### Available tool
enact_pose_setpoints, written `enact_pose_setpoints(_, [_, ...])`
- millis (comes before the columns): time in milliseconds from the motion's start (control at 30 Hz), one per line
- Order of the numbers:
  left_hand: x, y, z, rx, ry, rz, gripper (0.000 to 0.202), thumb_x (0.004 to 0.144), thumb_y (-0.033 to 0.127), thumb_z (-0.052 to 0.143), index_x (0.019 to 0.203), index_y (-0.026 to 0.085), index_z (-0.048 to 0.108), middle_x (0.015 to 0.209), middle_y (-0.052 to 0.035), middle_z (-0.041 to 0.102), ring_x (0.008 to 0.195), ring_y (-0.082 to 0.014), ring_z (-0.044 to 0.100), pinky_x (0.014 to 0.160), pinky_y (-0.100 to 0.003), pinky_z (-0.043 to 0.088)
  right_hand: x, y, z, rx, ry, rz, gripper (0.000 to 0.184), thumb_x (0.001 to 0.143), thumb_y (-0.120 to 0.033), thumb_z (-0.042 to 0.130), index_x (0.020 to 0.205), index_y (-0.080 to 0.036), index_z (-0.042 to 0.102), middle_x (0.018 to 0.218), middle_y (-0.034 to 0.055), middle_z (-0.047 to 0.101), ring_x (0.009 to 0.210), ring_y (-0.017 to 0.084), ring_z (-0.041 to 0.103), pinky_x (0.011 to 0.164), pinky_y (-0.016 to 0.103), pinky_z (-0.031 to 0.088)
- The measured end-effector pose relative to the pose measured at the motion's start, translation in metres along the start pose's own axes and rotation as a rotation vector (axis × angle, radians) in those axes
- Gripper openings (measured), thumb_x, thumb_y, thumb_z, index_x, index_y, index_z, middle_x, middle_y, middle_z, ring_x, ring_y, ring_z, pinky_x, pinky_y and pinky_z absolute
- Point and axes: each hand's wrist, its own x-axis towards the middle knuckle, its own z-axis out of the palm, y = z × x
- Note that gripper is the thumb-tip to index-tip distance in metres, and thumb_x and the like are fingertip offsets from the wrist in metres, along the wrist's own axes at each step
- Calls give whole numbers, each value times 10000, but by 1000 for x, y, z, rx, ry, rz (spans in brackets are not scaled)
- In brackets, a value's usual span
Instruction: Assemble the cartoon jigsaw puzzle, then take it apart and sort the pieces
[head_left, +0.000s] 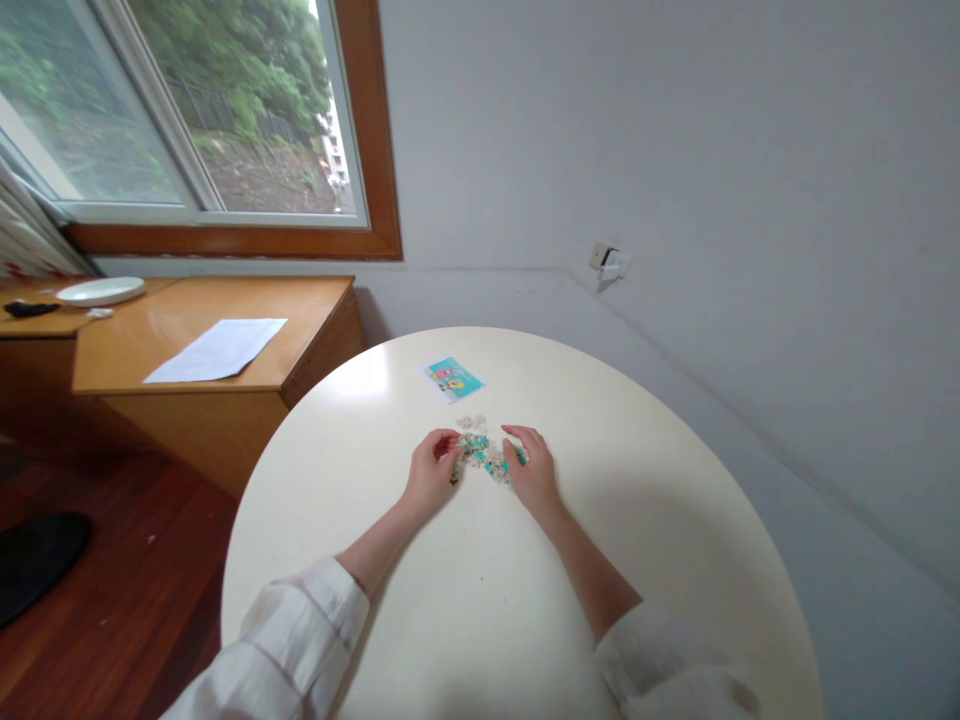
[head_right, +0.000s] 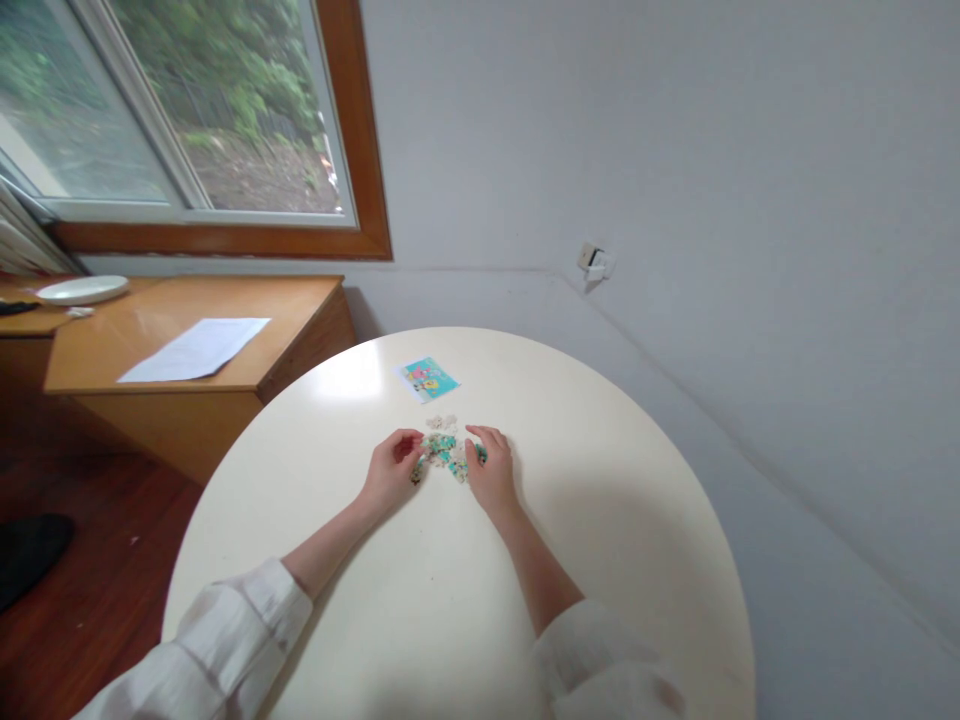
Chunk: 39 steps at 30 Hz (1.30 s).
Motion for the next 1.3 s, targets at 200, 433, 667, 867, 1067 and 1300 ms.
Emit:
enact_pose_setpoints(200, [5, 8, -4, -459, -57, -286, 291, 618, 255, 740, 843, 145, 592, 703, 7, 625, 641, -90, 593, 672, -244, 491, -6, -15, -3, -154, -141, -224, 177, 844, -264, 475, 909, -189, 622, 910, 73, 655, 899, 194, 566, 832, 350, 410])
enact_pose_setpoints(433, [4, 15, -7, -773, -167, -542, 321, 588, 146, 771, 858, 126, 597, 740, -34, 682, 616, -99, 628, 605, -192, 496, -9, -30, -1, -164, -157, -471, 116, 844, -258, 534, 908, -198, 609, 841, 47, 668, 818, 173, 569, 757, 325, 407])
enact_pose_setpoints(667, [1, 18, -8, -854, -278, -579, 276, 627, 88, 734, 874, 107, 613, 819, -62, 690, 714, -117, 645, 689, -196, 499, -13, -35, 7, -211, -197, -650, 136, 857, -228, 528, 969, -204, 601, 827, 30, 665, 792, 165, 568, 739, 328, 395])
enact_pose_setpoints(867, [2, 14, -9, -873, -300, -597, 262, 637, 70, 721, 880, 98, 628, 864, -81, 695, 758, -124, 650, 728, -202, 499, -14, -33, 9, -225, -199, -614, 104, 865, -200, 506, 899, -195, 604, 787, 23, 656, 777, 166, 557, 730, 319, 390])
enact_pose_setpoints(1067, [2, 13, -9, -859, -327, -601, 196, 688, 67, 665, 882, 92, 648, 838, -85, 690, 747, -131, 638, 761, -243, 488, -14, -29, 9, -235, -190, -499, 123, 861, -195, 493, 900, -192, 610, 802, 40, 654, 771, 175, 554, 716, 313, 402])
enact_pose_setpoints(1300, [3, 13, -10, -927, -380, -642, 177, 771, 138, 580, 903, 55, 664, 870, -116, 683, 804, -164, 629, 821, -280, 464, -12, -26, 6, -235, -218, -370, 161, 846, -239, 527, 969, -179, 611, 810, 51, 651, 780, 186, 556, 732, 316, 409])
